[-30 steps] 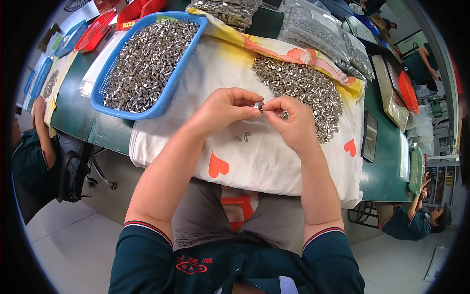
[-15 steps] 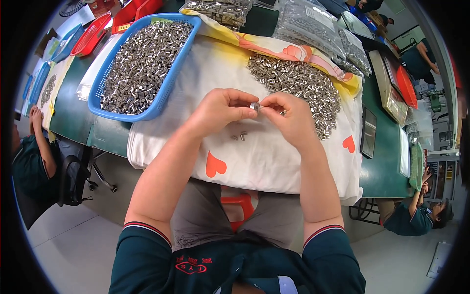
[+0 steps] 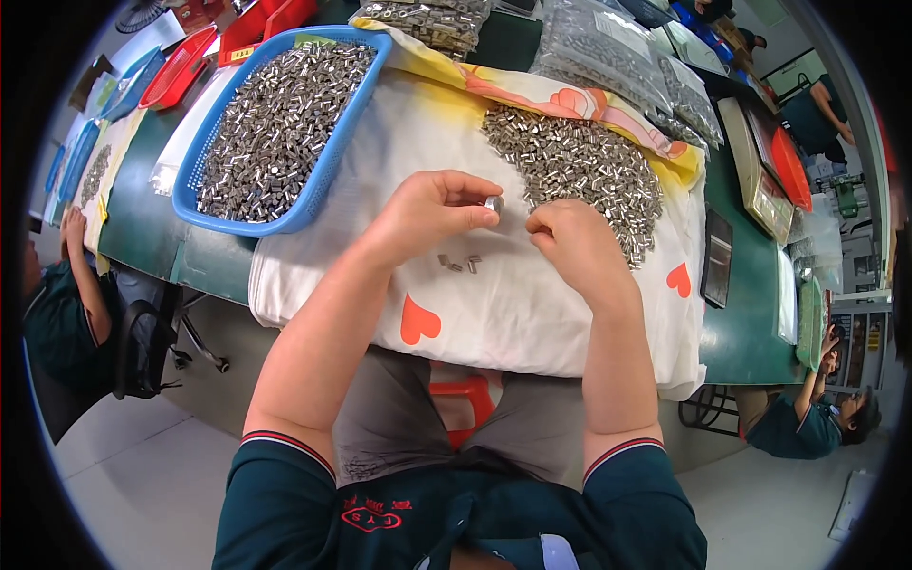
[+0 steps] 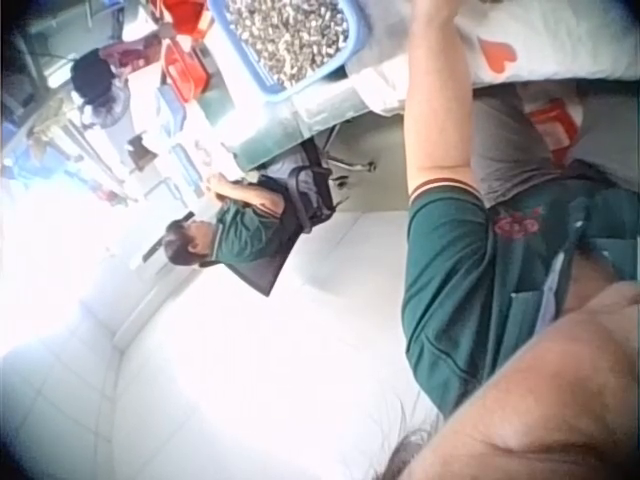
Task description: Sorting and inspecting small metal hardware components by hand at a factory workbench.
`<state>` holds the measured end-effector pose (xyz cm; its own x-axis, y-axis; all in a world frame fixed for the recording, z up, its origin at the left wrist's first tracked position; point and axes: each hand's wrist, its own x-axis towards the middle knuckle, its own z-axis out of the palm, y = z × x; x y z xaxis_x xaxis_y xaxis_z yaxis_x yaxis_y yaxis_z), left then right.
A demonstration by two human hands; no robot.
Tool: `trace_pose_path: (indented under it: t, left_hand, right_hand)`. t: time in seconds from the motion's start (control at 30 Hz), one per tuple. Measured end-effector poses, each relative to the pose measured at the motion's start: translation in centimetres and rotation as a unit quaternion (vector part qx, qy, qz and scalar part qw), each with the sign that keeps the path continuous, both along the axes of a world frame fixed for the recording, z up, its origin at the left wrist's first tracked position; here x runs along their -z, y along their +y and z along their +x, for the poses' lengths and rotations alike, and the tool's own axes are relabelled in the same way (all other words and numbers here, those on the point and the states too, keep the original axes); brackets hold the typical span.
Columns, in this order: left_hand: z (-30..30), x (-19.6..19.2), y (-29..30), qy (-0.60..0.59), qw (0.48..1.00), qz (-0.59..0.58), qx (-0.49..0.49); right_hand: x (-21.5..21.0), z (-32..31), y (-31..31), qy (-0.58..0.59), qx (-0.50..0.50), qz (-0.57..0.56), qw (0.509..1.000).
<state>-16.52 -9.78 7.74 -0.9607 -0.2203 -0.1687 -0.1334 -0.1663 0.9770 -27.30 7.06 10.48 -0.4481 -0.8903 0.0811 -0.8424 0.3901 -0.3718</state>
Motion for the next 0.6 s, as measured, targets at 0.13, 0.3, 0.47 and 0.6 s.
trace_pose_path:
  t: [0.13,0.3,0.47,0.6]
  left_hand:
    - [-0.1,0.0,0.0,0.007,1.0,0.004,0.004]
    - [0.1,0.0,-0.1,0.008,1.0,0.016,0.002]
    - [0.0,-0.5,-0.1,0.012,0.999,0.041,0.0]
    - [0.1,-0.3,-0.3,0.02,0.998,0.066,0.002]
  right_hand:
    - [0.4,0.3,-0.1,0.022,0.013,-0.015,1.0]
    - [0.3,0.5,-1.4,-0.145,0.05,-0.146,0.977]
    - [0.9,0.6,-1.8,-0.326,0.093,-0.204,0.918]
    - [0.7,0.8,-1.8,-0.371,0.061,-0.222,0.899]
